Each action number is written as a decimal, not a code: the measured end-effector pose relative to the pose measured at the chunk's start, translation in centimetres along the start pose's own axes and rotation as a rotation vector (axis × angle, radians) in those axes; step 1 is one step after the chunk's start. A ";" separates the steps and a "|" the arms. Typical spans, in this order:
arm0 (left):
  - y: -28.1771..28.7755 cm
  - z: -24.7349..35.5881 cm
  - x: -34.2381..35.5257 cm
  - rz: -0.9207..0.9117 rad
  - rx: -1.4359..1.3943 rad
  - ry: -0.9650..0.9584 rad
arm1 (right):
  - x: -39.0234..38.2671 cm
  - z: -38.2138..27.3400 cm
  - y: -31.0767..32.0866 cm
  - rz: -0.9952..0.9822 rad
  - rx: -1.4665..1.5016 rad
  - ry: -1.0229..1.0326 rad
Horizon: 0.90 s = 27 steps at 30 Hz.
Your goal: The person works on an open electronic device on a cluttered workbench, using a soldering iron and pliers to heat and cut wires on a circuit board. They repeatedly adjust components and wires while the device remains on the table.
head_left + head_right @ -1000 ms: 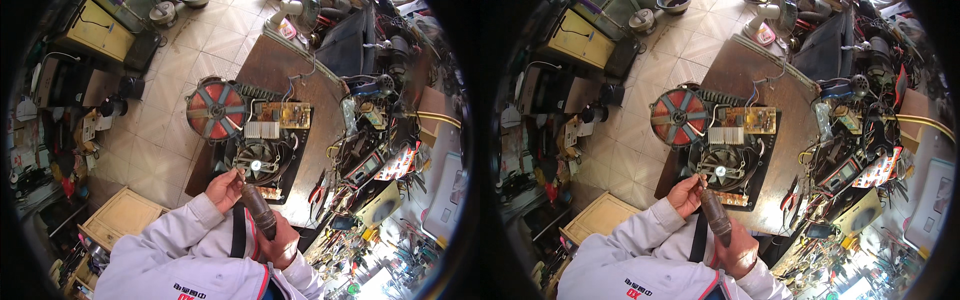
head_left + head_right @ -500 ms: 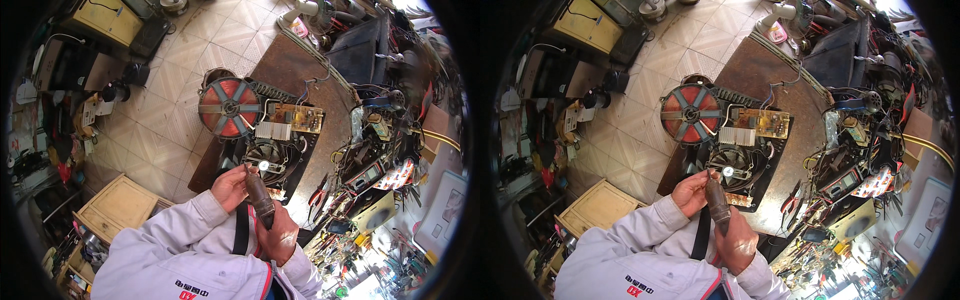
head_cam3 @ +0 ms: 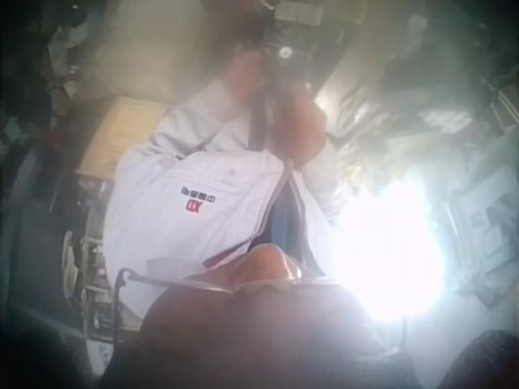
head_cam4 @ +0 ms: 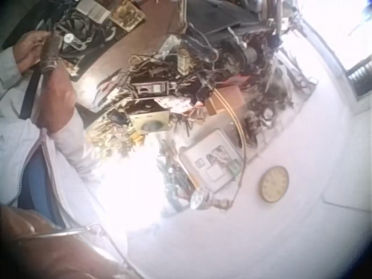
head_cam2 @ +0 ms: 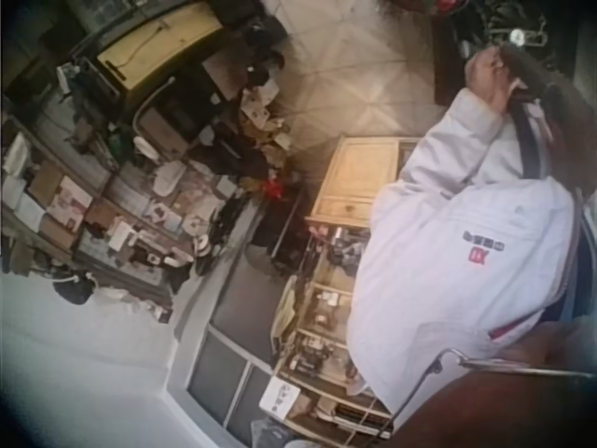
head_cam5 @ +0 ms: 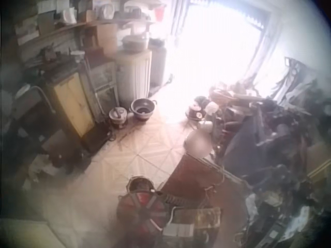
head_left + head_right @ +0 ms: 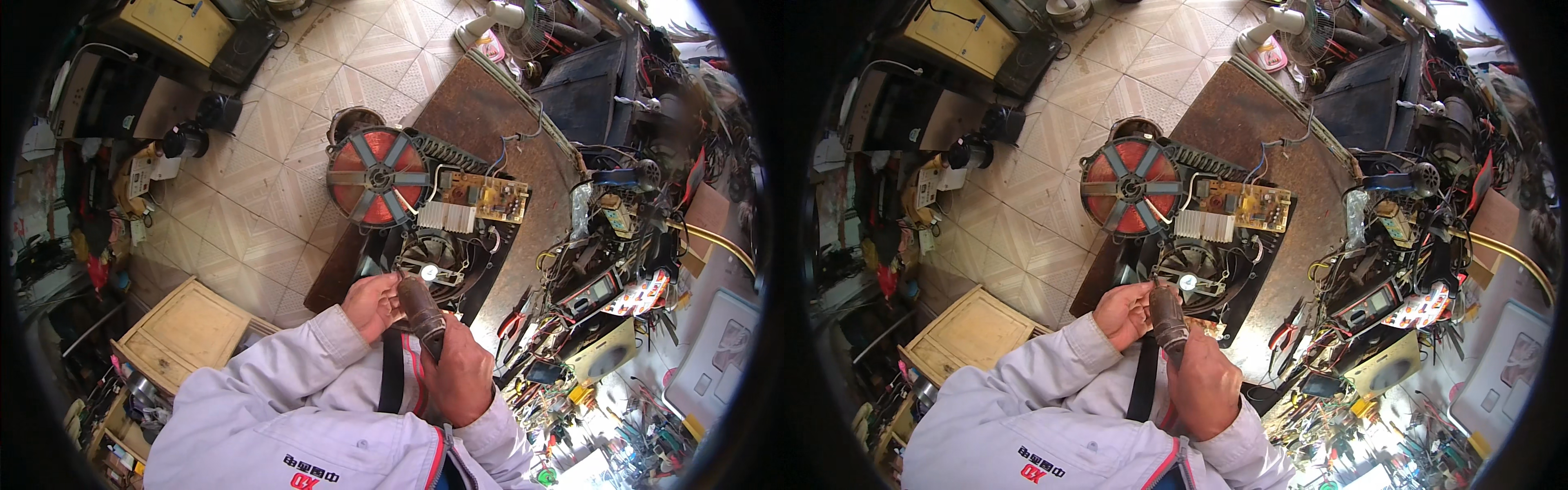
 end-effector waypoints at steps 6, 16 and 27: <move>0.6 -0.4 -1.4 0.045 0.105 0.011 | 0.2 0.0 -0.4 -0.043 -0.077 -0.013; 2.0 0.2 -2.0 0.104 0.200 -0.023 | 0.7 -1.0 -0.3 -0.077 -0.155 0.037; 2.6 -0.1 -1.4 0.100 0.226 -0.031 | 1.6 -1.9 0.0 -0.104 -0.202 0.072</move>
Point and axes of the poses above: each hand's wrist, its own x-axis towards the middle knuckle, its own y-axis out of the back of the hand, z = x × y, the point moved 7 cm from there along x, towards the middle knuckle, and after that the axes turned 10 degrees about y, right-handed, at the moved point
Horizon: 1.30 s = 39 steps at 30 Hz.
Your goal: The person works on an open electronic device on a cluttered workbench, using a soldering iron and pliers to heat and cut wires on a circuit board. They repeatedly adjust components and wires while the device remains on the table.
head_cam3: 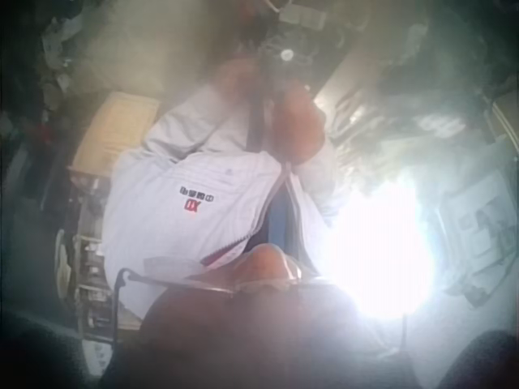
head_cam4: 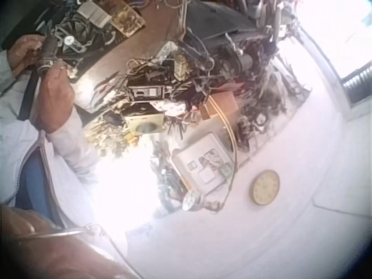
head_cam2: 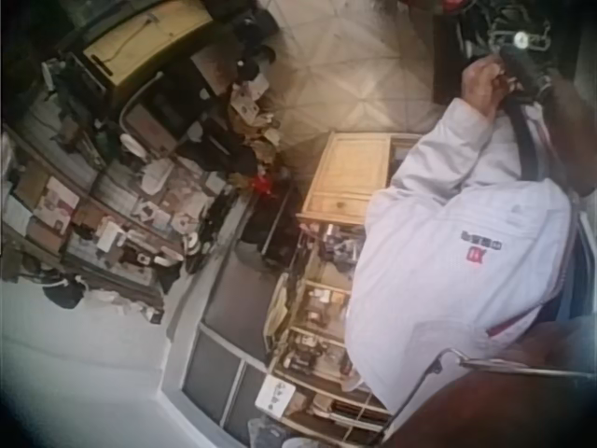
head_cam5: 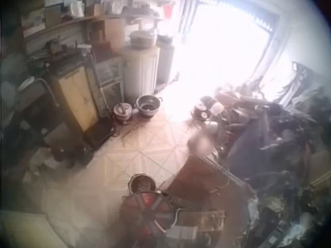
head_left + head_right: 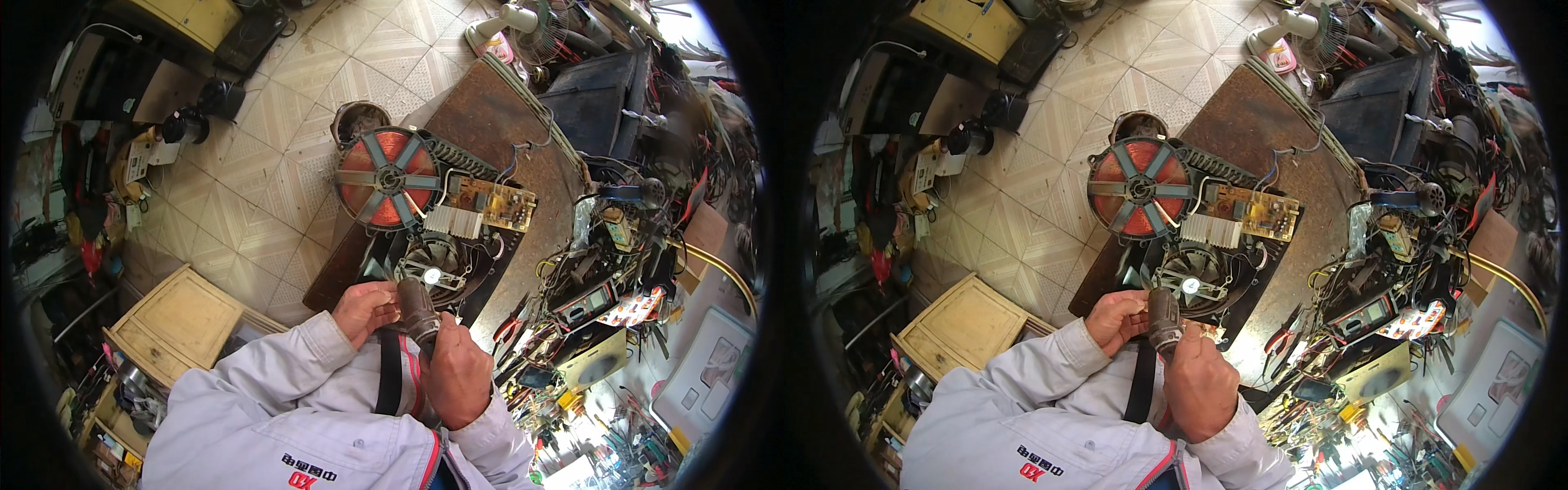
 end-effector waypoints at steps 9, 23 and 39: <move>0.2 -0.3 0.2 0.013 0.002 -0.002 | 0.1 -0.1 -0.3 -0.018 -0.022 -0.009; -0.2 -0.1 -0.1 0.031 -0.062 0.011 | 0.4 -0.4 -0.3 0.004 -0.050 0.007; -1.9 0.7 -0.7 -0.028 0.014 -0.070 | 1.2 -1.7 1.3 0.059 -0.441 0.423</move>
Point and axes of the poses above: each hand's wrist, its own x-axis towards the middle knuckle, its own y-axis out of the back of the hand, z = x × y, the point moved 7 cm from there along x, towards the middle knuckle, and after that the axes turned 10 degrees about y, right-handed, at the moved point
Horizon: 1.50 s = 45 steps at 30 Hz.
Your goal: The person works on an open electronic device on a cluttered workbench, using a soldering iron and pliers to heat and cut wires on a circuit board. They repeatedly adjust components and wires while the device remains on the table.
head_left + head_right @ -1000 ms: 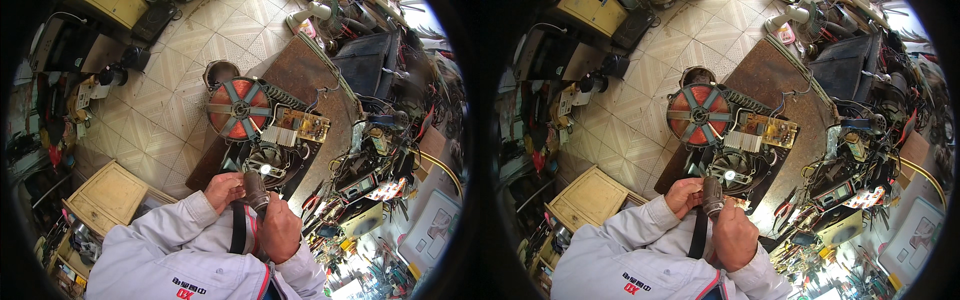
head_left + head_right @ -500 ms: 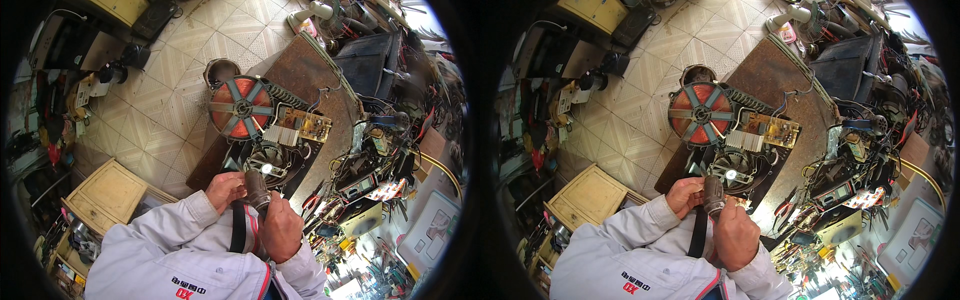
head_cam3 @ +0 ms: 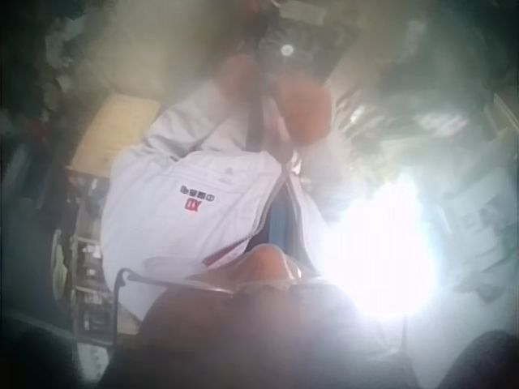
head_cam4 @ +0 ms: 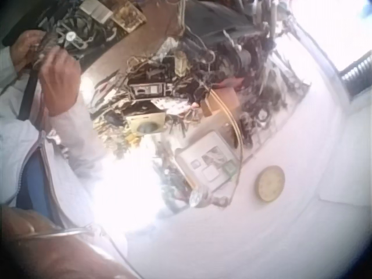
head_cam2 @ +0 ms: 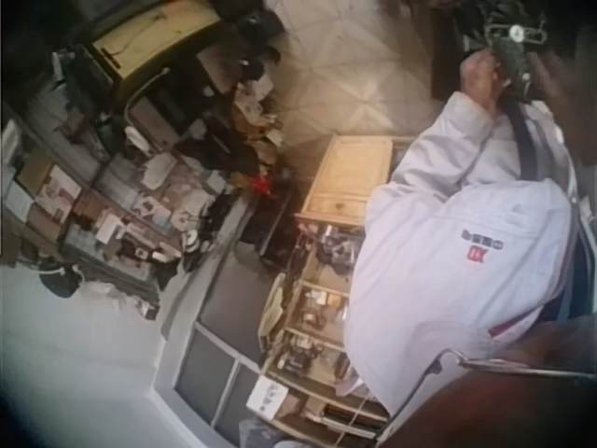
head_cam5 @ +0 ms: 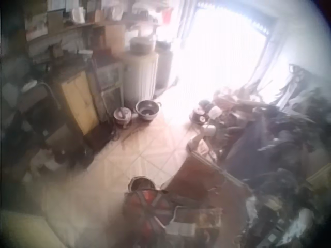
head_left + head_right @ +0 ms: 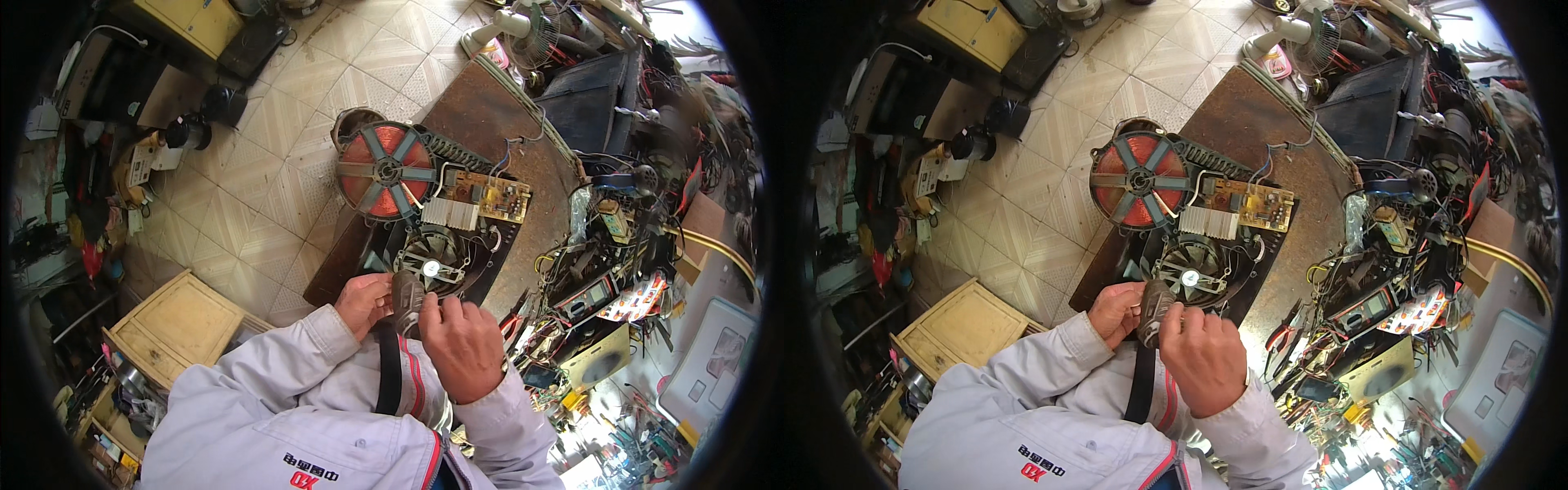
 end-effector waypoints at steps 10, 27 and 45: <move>1.4 -0.6 0.5 0.078 0.029 -0.067 | -10.0 3.8 0.2 0.283 0.635 -0.459; -0.4 -0.4 -0.2 0.239 0.241 -0.129 | -16.5 5.9 -8.0 0.420 0.930 -0.945; -1.6 -0.5 0.7 0.227 0.460 -0.203 | -14.3 7.0 -6.1 0.341 0.741 -0.717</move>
Point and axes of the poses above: each hand's wrist, its own x-axis towards the middle knuckle, its own y-axis out of the back of the hand, z = x × y, the point moved 7 cm from there along x, towards the middle knuckle, and after that the axes turned 10 degrees about y, right-handed, at the moved point
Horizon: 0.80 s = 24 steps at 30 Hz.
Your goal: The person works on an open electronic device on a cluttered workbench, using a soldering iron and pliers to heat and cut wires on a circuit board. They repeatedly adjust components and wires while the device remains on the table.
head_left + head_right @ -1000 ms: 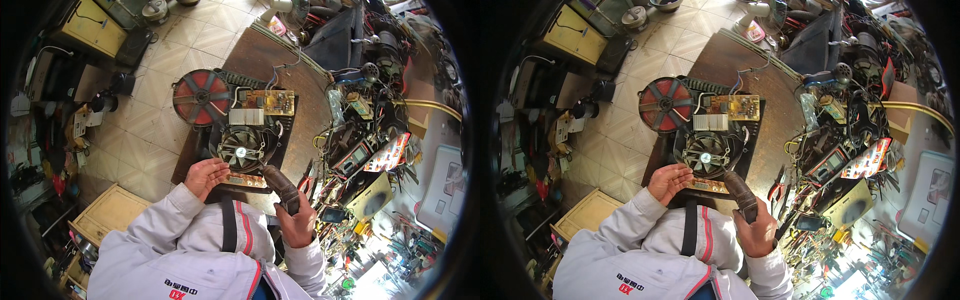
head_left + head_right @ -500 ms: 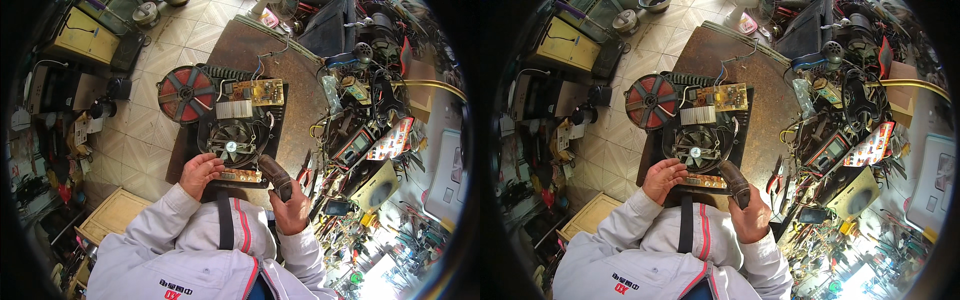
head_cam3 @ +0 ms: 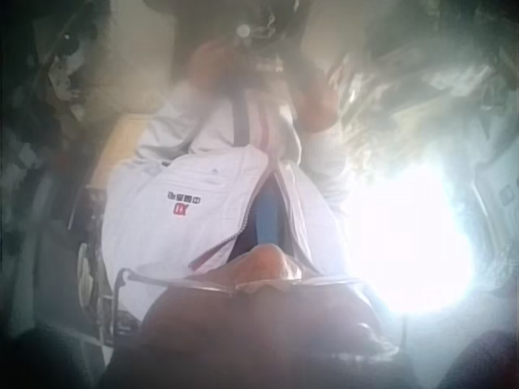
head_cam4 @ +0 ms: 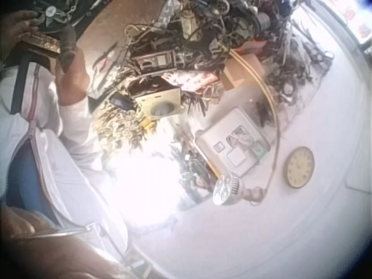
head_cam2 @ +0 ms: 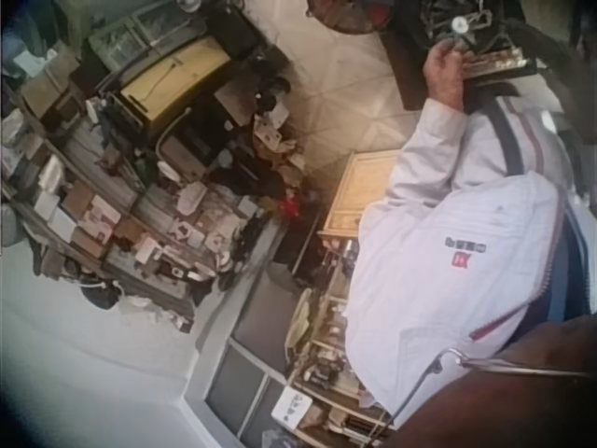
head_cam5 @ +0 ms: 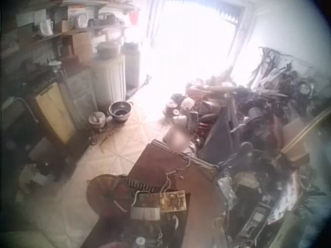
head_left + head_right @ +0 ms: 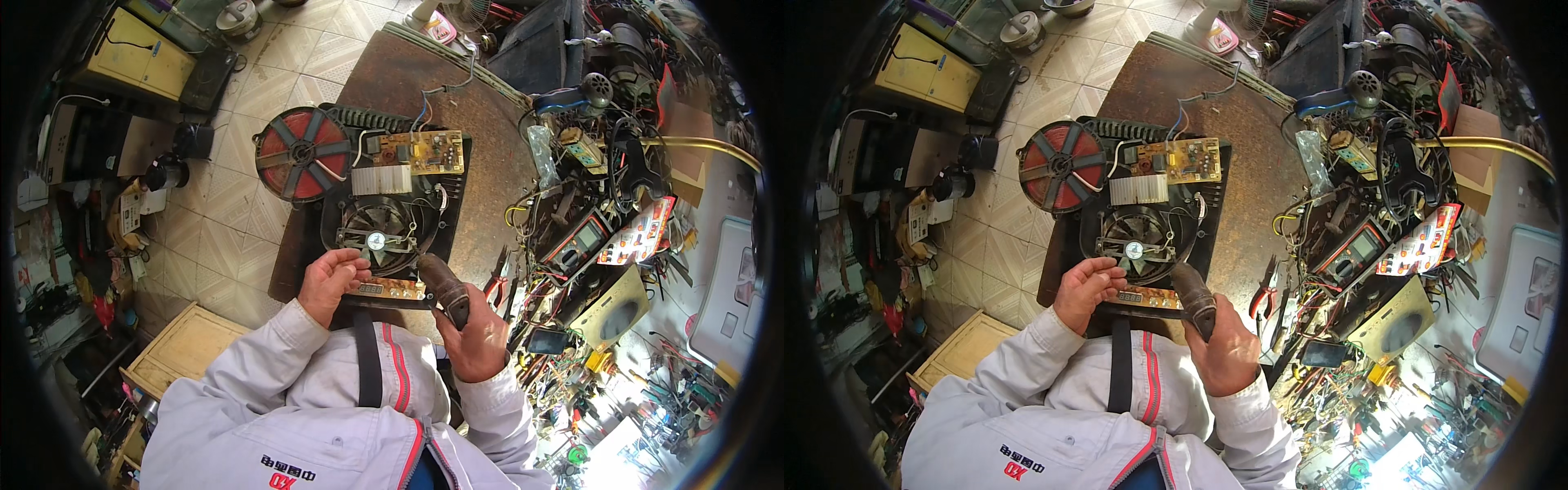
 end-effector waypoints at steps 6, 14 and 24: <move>-1.1 0.3 -0.1 -0.060 0.091 -0.053 | 1.5 -1.8 0.8 -0.124 -0.376 0.138; -1.5 0.1 0.0 -0.067 0.111 -0.109 | 2.5 -0.2 1.0 -0.207 -0.367 0.114; -3.2 1.5 0.1 0.072 0.480 -0.354 | 3.7 -1.0 0.8 -0.272 -0.495 0.199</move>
Point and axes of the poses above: each hand's wrist, its own x-axis towards the middle knuckle, its own y-axis out of the back of the hand, z = x × y, the point moved 7 cm from there along x, towards the middle knuckle, and after that the axes turned 10 degrees about y, right-handed, at the moved point
